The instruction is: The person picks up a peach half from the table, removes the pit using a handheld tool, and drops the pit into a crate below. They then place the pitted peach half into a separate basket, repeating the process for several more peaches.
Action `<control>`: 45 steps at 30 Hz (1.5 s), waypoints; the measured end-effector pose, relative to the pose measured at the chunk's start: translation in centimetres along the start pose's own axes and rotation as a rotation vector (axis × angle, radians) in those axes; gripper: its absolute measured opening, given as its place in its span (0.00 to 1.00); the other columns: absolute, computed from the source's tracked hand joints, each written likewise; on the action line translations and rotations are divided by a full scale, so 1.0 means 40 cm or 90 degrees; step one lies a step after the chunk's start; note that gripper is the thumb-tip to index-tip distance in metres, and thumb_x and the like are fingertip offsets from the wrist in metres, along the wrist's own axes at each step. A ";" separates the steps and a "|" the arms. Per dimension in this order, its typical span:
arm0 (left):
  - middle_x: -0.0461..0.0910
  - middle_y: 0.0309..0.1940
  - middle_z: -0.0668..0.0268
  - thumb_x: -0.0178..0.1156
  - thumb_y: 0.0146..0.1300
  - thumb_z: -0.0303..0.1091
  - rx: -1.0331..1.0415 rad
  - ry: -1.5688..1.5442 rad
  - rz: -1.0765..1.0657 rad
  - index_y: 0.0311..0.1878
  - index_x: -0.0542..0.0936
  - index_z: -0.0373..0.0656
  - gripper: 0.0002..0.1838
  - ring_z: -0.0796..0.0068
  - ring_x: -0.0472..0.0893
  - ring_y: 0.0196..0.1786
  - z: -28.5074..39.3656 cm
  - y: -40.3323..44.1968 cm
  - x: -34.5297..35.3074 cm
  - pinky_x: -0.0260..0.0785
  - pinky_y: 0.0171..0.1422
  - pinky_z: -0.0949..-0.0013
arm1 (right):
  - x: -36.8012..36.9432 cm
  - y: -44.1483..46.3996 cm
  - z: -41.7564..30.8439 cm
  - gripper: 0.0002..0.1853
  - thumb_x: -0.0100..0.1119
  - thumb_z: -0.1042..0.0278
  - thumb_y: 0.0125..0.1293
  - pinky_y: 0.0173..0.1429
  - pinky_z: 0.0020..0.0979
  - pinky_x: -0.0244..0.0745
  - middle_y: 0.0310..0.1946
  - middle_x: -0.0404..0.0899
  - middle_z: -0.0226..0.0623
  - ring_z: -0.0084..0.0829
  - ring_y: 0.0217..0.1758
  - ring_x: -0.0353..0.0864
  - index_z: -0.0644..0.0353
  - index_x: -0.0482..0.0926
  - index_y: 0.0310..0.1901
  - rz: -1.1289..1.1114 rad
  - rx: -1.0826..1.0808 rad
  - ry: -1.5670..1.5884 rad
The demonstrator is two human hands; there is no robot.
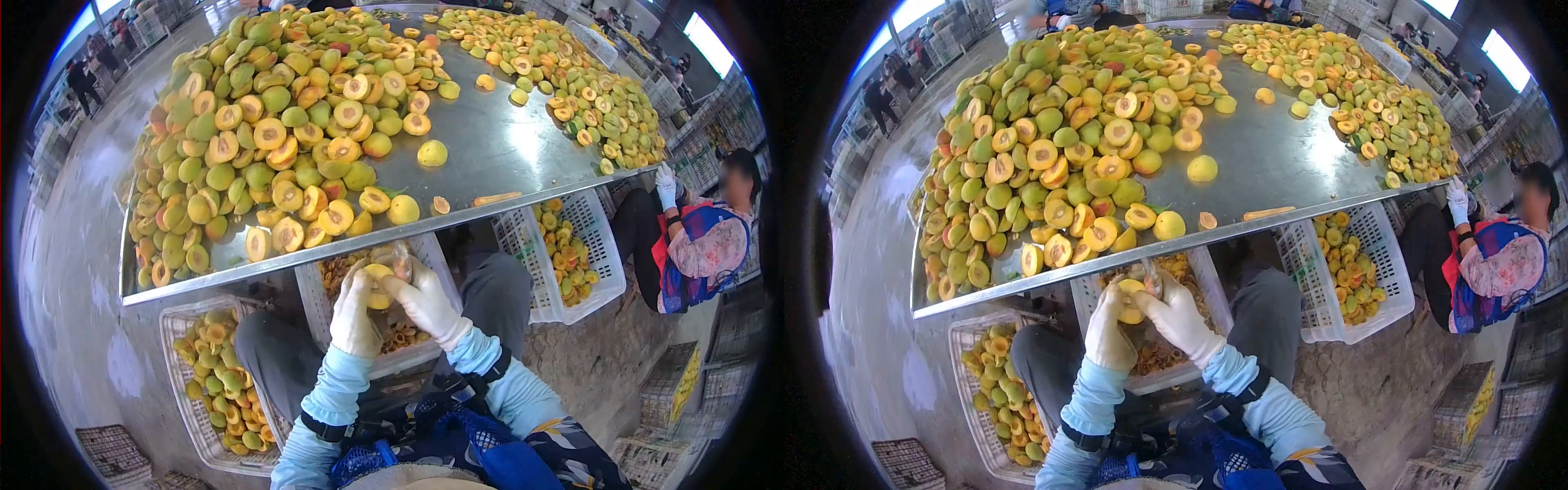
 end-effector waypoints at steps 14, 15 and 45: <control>0.77 0.46 0.54 0.49 0.68 0.44 -0.064 -0.140 -0.093 0.57 0.68 0.42 0.21 0.53 0.81 0.44 0.053 -0.030 0.001 0.80 0.42 0.60 | -0.138 -0.088 -0.140 0.17 0.55 0.60 0.65 0.38 0.43 0.75 0.33 0.79 0.55 0.53 0.36 0.81 0.66 0.72 0.46 0.047 -0.003 -0.690; 0.75 0.52 0.50 0.54 0.62 0.40 -0.070 -0.205 -0.178 0.57 0.68 0.40 0.23 0.47 0.77 0.55 0.043 -0.023 -0.002 0.76 0.56 0.49 | -0.083 -0.099 -0.154 0.16 0.55 0.60 0.66 0.38 0.44 0.75 0.32 0.79 0.55 0.54 0.36 0.81 0.66 0.71 0.46 0.013 -0.055 -0.637; 0.78 0.44 0.57 0.44 0.74 0.45 0.208 0.061 0.086 0.53 0.73 0.35 0.21 0.70 0.78 0.42 -0.012 -0.079 -0.057 0.73 0.47 0.69 | 0.078 -0.172 0.064 0.13 0.51 0.64 0.70 0.29 0.43 0.71 0.22 0.76 0.56 0.55 0.28 0.79 0.69 0.71 0.38 0.006 -0.024 -0.484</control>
Point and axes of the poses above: each hand's wrist, its own y-axis towards the middle knuckle, its own x-axis out of the palm, z = x × y, the point moved 6 cm from there along y, towards the middle knuckle
